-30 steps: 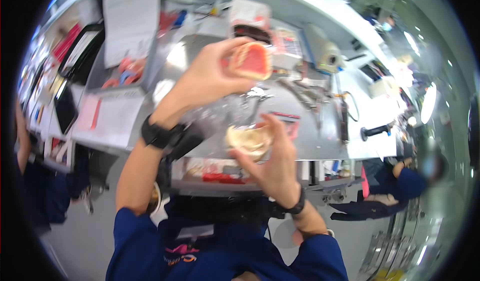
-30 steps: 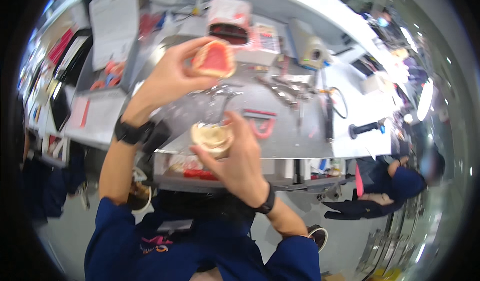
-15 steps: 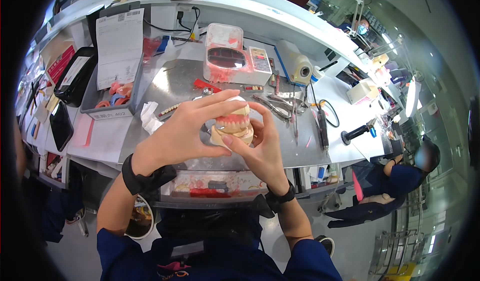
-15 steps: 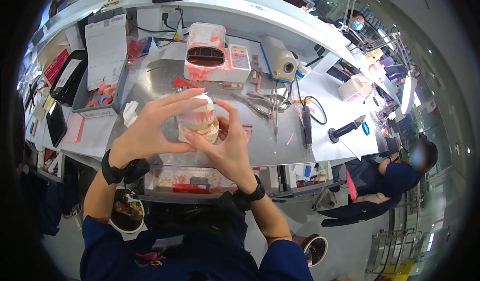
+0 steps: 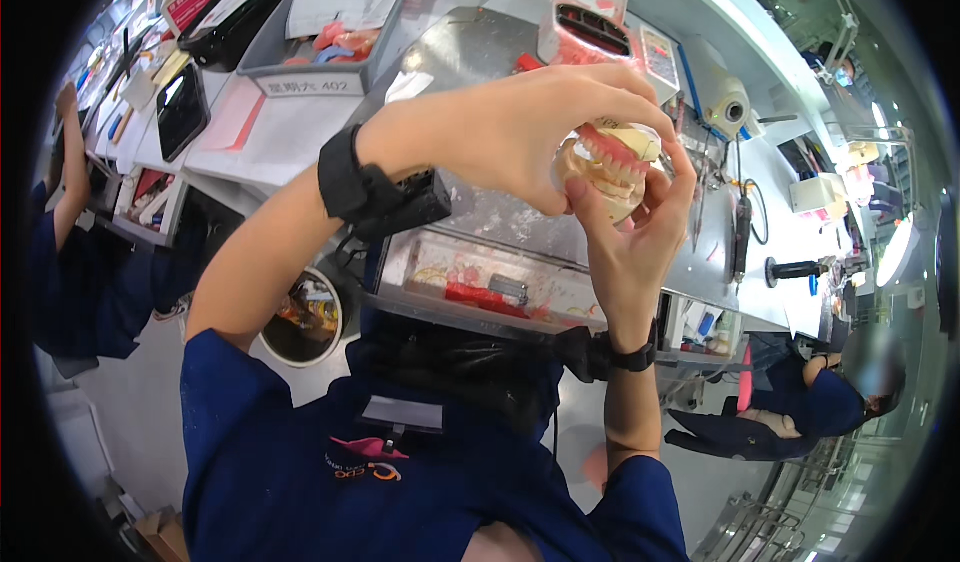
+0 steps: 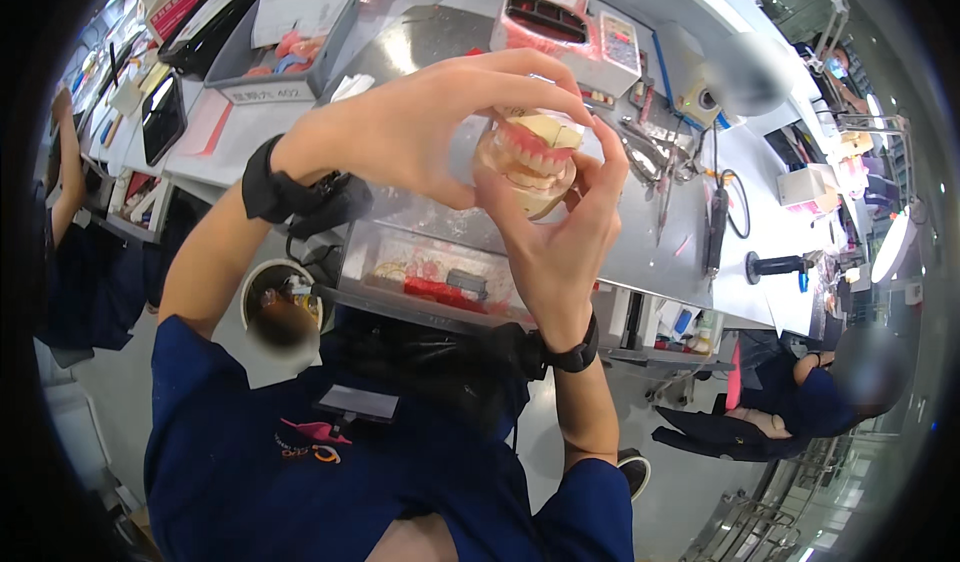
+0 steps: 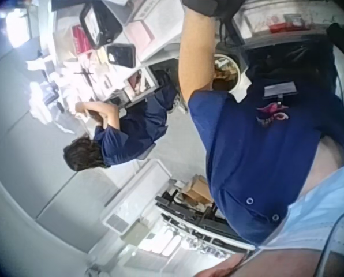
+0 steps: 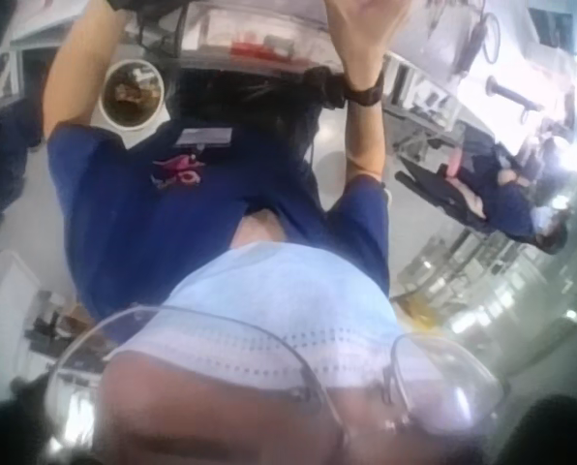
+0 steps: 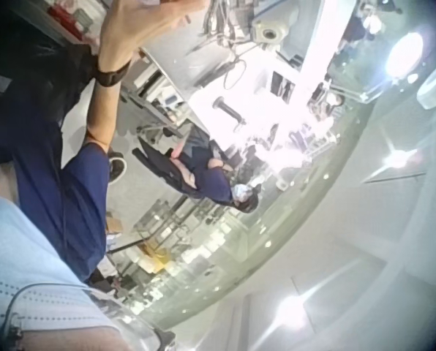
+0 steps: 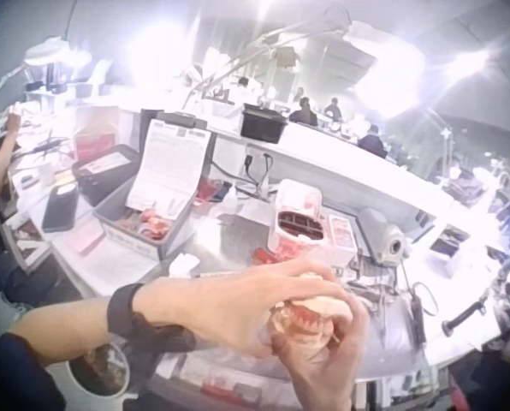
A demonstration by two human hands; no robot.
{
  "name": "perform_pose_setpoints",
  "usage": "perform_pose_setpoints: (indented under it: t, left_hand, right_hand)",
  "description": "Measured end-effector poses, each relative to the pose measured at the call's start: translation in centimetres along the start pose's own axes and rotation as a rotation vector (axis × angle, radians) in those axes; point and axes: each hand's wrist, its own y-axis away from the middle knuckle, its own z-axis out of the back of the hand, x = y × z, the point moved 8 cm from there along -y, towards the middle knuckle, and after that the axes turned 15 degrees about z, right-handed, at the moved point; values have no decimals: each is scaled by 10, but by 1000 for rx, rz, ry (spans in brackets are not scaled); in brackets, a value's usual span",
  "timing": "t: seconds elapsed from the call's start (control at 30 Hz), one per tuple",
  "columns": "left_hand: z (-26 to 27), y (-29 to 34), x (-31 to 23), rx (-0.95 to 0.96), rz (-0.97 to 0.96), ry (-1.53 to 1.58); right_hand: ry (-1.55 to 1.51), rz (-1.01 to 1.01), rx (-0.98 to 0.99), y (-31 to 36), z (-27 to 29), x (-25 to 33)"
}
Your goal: Adjusting the fit of a set of dentures on a dental model using a drill and manual tools.
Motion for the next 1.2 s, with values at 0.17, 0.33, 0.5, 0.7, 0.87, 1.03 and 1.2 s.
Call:
perform_pose_setpoints:
  t: [0.17,0.33,0.5,0.7,0.87,1.03,1.2]
  left_hand:
    - [-12,6,11,92,34,-2]
    - [-14,7,19,120,75,33]
    - [-19,7,17,161,179,-84]
    - [0,-22,34,237,536,432]
    - [16,-34,50,56,523,360]
    - [12,-24,52,-16,458,424]
    - [53,19,56,-311,583,119]
  right_hand:
    - [86,-57,-22,10,-5,-9]
    - [129,-29,21,10,-6,-14]
    - [80,-19,13,12,-1,-15]
    - [34,76,-16,25,6,-18]
    - [216,181,125,43,-7,-9]
    - [353,228,36,50,42,-15]
    - [431,181,62,56,91,-41]
